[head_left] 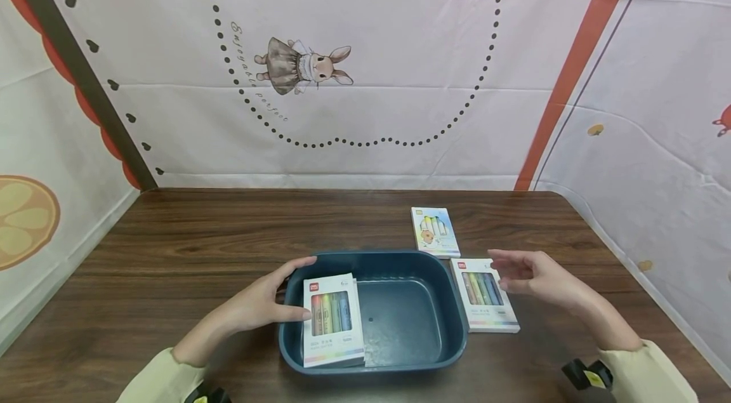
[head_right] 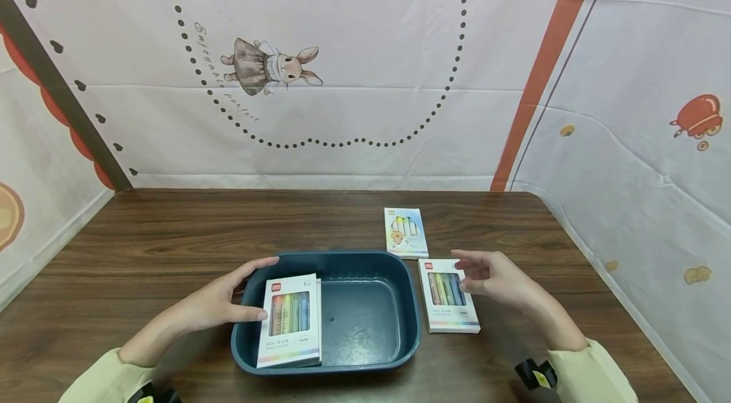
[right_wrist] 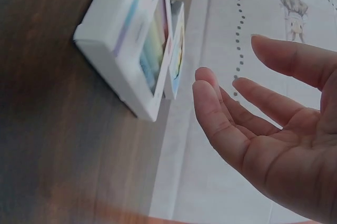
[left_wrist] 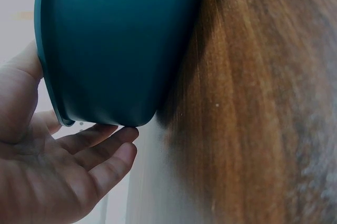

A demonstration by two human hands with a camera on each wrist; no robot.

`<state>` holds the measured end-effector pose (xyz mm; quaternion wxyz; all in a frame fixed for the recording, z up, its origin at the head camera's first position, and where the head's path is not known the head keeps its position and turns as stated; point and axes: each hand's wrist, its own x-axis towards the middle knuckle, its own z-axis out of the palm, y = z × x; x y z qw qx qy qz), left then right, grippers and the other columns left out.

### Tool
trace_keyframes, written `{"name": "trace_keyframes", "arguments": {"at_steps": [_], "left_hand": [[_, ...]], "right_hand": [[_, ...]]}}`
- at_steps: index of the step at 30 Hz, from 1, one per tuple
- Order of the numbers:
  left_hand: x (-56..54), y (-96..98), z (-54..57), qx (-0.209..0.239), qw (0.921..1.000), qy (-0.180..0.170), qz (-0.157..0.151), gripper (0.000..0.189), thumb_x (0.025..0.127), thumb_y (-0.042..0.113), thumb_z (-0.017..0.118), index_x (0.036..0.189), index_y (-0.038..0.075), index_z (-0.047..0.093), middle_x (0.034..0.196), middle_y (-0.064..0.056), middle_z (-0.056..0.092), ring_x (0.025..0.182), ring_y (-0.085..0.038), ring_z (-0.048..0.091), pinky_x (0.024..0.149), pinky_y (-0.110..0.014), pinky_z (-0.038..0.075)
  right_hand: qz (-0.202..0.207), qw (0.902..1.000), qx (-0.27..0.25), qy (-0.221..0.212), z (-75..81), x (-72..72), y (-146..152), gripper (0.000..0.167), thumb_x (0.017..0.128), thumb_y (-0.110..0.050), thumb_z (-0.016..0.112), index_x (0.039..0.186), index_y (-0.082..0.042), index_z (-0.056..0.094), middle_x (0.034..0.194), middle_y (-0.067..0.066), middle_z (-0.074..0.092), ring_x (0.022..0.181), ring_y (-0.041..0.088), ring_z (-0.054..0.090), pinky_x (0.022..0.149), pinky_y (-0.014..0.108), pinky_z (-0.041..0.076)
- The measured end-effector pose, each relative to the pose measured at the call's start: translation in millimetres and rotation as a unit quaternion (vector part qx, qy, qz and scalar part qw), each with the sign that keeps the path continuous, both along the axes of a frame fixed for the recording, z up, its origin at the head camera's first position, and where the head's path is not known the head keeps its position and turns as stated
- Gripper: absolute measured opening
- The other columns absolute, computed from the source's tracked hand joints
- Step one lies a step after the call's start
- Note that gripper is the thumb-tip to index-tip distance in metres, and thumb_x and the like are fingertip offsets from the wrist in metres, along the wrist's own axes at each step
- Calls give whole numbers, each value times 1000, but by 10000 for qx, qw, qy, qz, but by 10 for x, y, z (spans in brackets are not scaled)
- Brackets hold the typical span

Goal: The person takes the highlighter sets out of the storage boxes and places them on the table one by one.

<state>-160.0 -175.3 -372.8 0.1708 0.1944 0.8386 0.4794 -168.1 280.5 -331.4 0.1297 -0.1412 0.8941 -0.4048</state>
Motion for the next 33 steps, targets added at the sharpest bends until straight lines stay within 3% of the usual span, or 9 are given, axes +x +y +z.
{"name": "trace_keyframes", "arguments": {"at_steps": [16,23,33], "left_hand": [[5,-1,-7,-18,10000,-7,65,82,74,29,76,141,21,29,135,-22,39,112,-32,51,90,-45,45],[4,-2,7,91,9999,-11,-51,83,75,29,75,142,19,27,135,-25,37,113,-35,51,89,-44,46],[5,-4,-10,48,10000,-63,18,82,74,30,75,141,21,28,135,-22,38,114,-32,50,91,-44,44]], "right_hand": [[188,9998,-65,100,167,-46,-299,58,82,-15,67,133,1,43,118,26,54,93,26,59,75,34,52],[371,9991,-176,82,201,-48,-433,59,83,-17,67,133,1,42,117,24,55,95,27,59,75,36,51],[583,9967,-561,-49,229,-71,-564,60,84,-18,65,135,-1,40,118,23,55,101,28,58,80,38,50]]}}
